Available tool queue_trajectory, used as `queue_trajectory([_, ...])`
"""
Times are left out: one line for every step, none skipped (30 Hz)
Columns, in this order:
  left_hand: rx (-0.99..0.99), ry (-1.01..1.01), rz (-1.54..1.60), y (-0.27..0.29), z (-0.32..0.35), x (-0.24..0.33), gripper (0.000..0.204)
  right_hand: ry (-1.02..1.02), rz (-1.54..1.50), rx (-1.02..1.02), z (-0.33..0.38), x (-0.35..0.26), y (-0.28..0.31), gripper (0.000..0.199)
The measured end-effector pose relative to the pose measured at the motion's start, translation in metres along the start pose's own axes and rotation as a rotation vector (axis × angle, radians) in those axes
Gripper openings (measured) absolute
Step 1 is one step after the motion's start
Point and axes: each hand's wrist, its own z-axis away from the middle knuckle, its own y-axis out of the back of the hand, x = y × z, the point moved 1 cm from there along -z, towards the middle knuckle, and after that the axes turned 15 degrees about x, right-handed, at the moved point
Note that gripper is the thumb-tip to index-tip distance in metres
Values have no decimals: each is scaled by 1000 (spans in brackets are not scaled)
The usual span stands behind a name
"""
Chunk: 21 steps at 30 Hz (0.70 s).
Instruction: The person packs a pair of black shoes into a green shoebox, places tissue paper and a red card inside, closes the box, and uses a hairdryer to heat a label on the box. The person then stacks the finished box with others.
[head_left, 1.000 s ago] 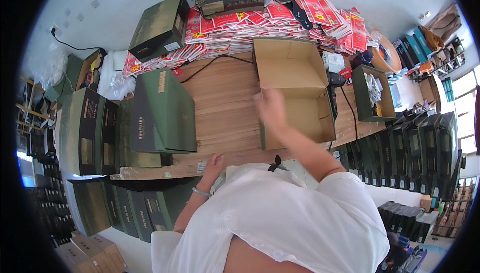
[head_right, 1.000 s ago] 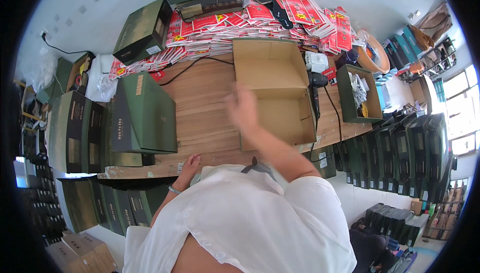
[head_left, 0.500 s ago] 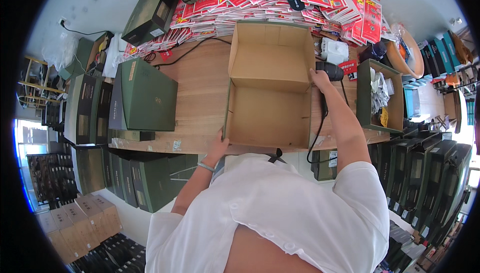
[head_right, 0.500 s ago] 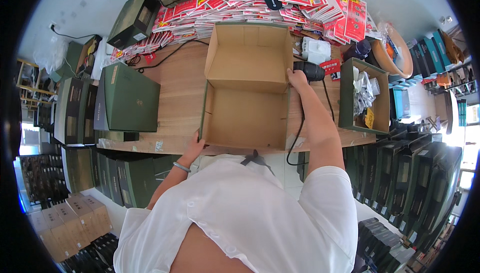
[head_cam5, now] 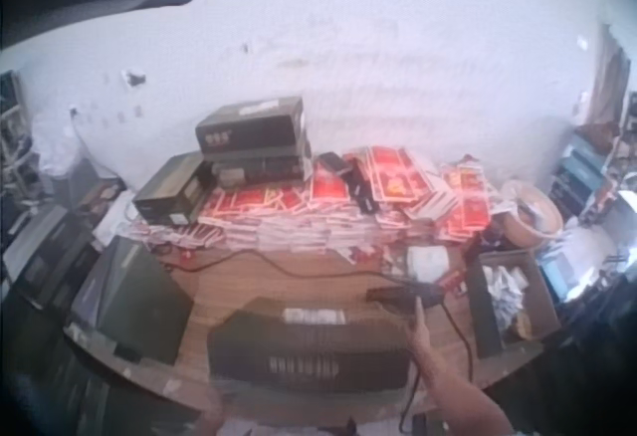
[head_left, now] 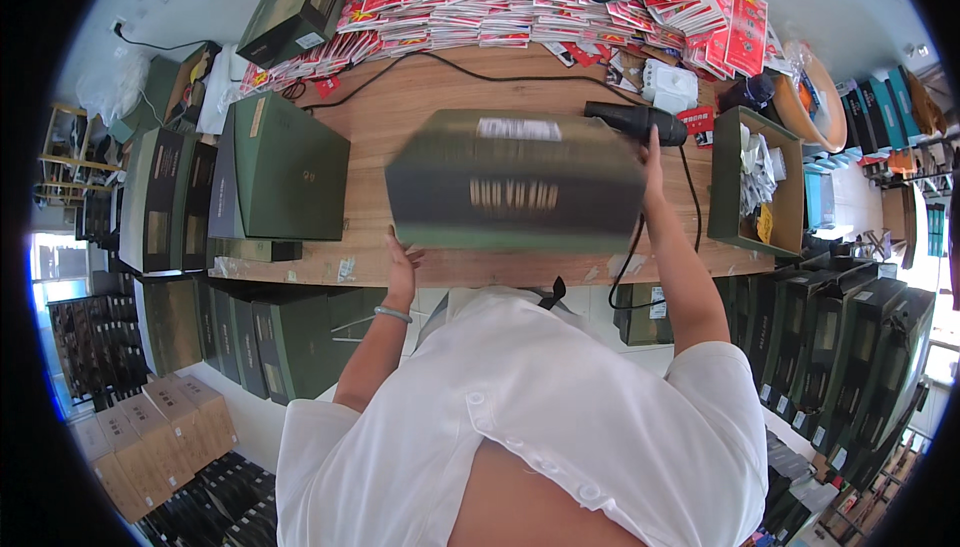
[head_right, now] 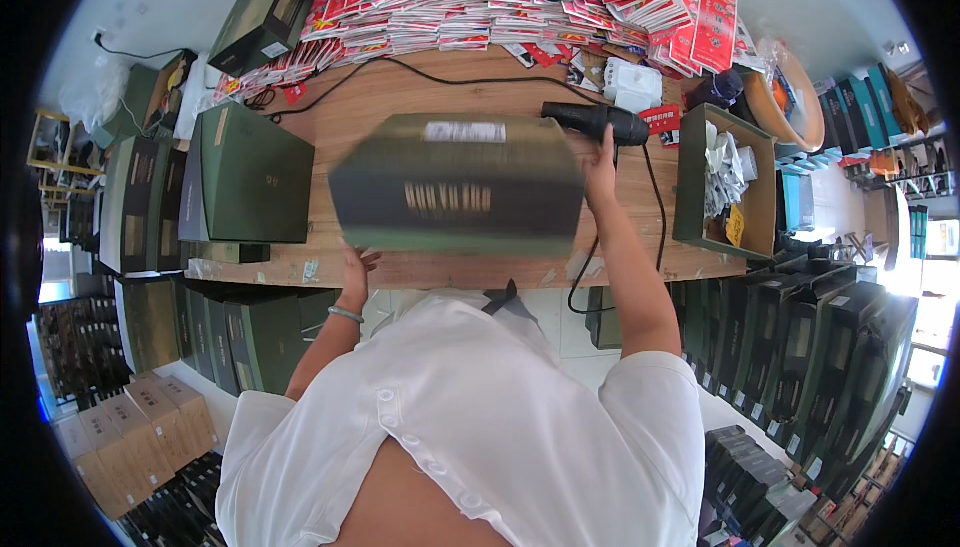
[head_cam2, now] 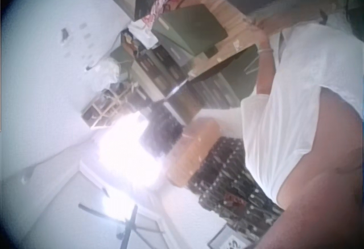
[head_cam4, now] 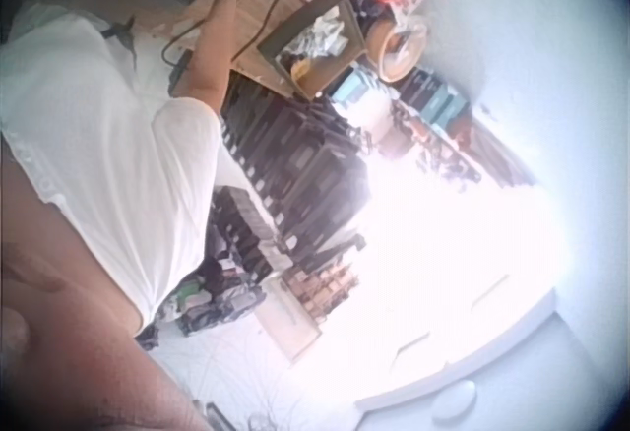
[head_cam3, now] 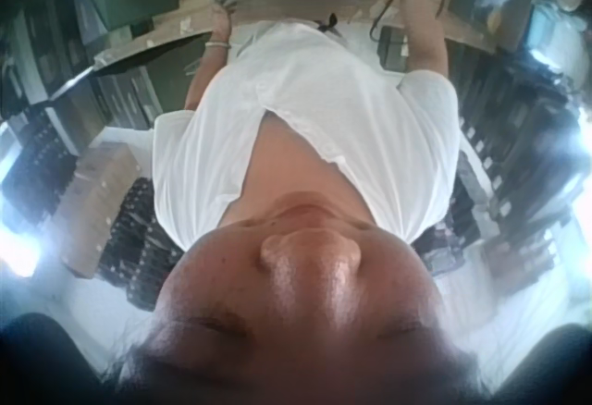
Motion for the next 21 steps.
queue_trajectory([13,31,35,4,-2,1,92,504,577,107,10,2,14,53])
queue_trajectory([16,57,67,7,-3,13,93,1019,1146,211,27,5,29,54])
queue_trajectory([18,81,96,11,-2,28,93,1536,1710,323,44,11,42,56])
queue_trajectory([-11,63,72,9,4,47,97,1342,1691,389,57,20,54,59])
queue_trajectory([-47,46,31,10,5,55,94,1141,1669,442,70,39,61,63])
queue_trajectory([-80,34,-7,11,4,59,91,994,1607,558,89,78,53,65])
queue_trajectory([-121,20,-44,8,2,62,89,854,1534,673,106,112,47,68])
queue_trajectory([-171,-45,-91,-2,-1,65,85,933,1612,638,106,115,62,67])
queue_trajectory([-216,-112,-138,-14,-5,66,82,1009,1691,599,97,113,82,66])
queue_trajectory([-253,-177,-184,-21,-9,63,80,1081,1774,554,93,118,89,67])
queue_trajectory([-311,-118,-203,-25,-12,59,78,1064,1742,566,91,119,94,67])
queue_trajectory([-369,-63,-224,-29,-18,56,76,1049,1708,576,89,122,96,68])
queue_trajectory([-426,-7,-245,-32,-24,52,75,1033,1674,584,89,125,95,68])
queue_trajectory([-409,1,-94,-31,-24,45,73,1057,1649,564,86,126,96,68])
queue_trajectory([-409,-5,-63,-31,-30,43,73,1086,1621,544,81,124,96,69])
queue_trajectory([-408,-5,-34,-26,-37,41,73,1109,1595,528,80,127,94,69])
queue_trajectory([-406,-4,-4,-19,-44,39,73,1039,1564,422,83,127,91,69])
queue_trajectory([-366,27,31,-6,-52,34,78,958,1540,311,93,141,72,68])
queue_trajectory([-326,57,66,9,-62,32,82,876,1514,200,106,158,49,67])
queue_trajectory([-285,86,100,25,-73,32,87,919,1616,159,125,182,22,65])
queue_trajectory([-228,63,-112,46,-86,33,89,961,1715,115,145,210,-5,62])
